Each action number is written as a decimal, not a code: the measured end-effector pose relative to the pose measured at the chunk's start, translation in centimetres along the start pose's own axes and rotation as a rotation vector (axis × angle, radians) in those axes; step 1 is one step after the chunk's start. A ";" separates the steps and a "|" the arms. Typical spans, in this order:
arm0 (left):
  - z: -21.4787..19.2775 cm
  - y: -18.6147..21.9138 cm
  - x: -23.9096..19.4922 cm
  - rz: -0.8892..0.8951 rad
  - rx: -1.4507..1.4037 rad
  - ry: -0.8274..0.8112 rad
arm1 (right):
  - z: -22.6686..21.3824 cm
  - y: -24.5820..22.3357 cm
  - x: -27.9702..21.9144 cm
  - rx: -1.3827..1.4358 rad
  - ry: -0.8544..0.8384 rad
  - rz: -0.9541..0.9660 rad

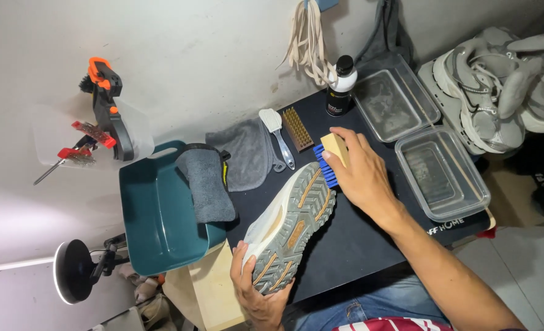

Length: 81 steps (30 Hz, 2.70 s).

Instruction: The person scrubs the sole of a sneaker using a blue brush. They hold the shoe with one hand and scrub the tread pattern and edges with the other hand, focusing on the bottom surface throughout the clip.

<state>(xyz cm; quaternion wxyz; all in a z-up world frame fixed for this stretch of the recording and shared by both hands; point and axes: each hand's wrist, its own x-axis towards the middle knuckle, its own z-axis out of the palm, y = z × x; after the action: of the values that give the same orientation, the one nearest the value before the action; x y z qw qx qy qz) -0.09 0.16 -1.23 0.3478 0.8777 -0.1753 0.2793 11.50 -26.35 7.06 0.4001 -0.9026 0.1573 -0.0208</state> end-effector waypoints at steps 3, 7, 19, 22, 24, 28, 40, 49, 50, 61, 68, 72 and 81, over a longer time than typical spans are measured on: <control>-0.2 0.5 0.4 -0.019 0.012 0.013 | 0.7 -0.2 -0.9 0.103 -0.022 0.095; -0.1 0.0 0.2 -0.012 -0.003 -0.009 | 1.7 -0.5 -5.1 0.132 0.033 0.001; -0.1 -0.1 0.1 -0.028 -0.023 0.010 | 0.9 -0.2 -2.1 0.187 -0.039 0.174; 0.1 0.0 0.4 -0.051 -0.017 0.024 | 0.0 -0.7 -4.0 0.162 -0.093 0.159; -0.3 0.1 0.6 -0.066 -0.036 0.026 | -0.7 -0.4 -3.9 0.268 -0.157 0.210; -0.5 0.0 1.0 -0.160 -0.195 0.072 | -1.3 1.2 -1.7 0.331 0.021 0.086; -0.7 -0.1 0.9 -0.201 -0.265 0.021 | 1.2 3.1 -2.8 0.126 -0.064 0.025; -0.3 -0.5 0.3 -0.143 -0.268 0.016 | -0.2 2.0 -2.6 0.103 0.035 0.020; -0.4 -0.6 0.2 -0.129 -0.270 0.013 | 0.3 2.0 -2.0 0.116 0.028 -0.043; 0.1 -0.4 0.8 -0.111 -0.254 0.048 | -0.2 4.1 -3.6 -0.067 -0.079 0.117; -0.5 -0.4 0.8 -0.062 -0.245 0.001 | 1.4 1.3 -2.0 0.054 0.053 -0.074; -0.4 -0.7 0.9 -0.038 -0.241 0.006 | 2.6 -1.2 -4.6 -0.181 0.199 -0.441; 0.0 -1.2 0.7 -0.024 -0.230 0.035 | 1.3 -1.0 -8.3 0.110 -0.058 -0.841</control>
<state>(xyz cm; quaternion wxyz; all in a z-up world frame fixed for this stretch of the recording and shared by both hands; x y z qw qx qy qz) 1.08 0.91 -1.40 0.4526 0.8289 -0.1896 0.2685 4.13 -22.33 7.65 0.4086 -0.8658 -0.2371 -0.1651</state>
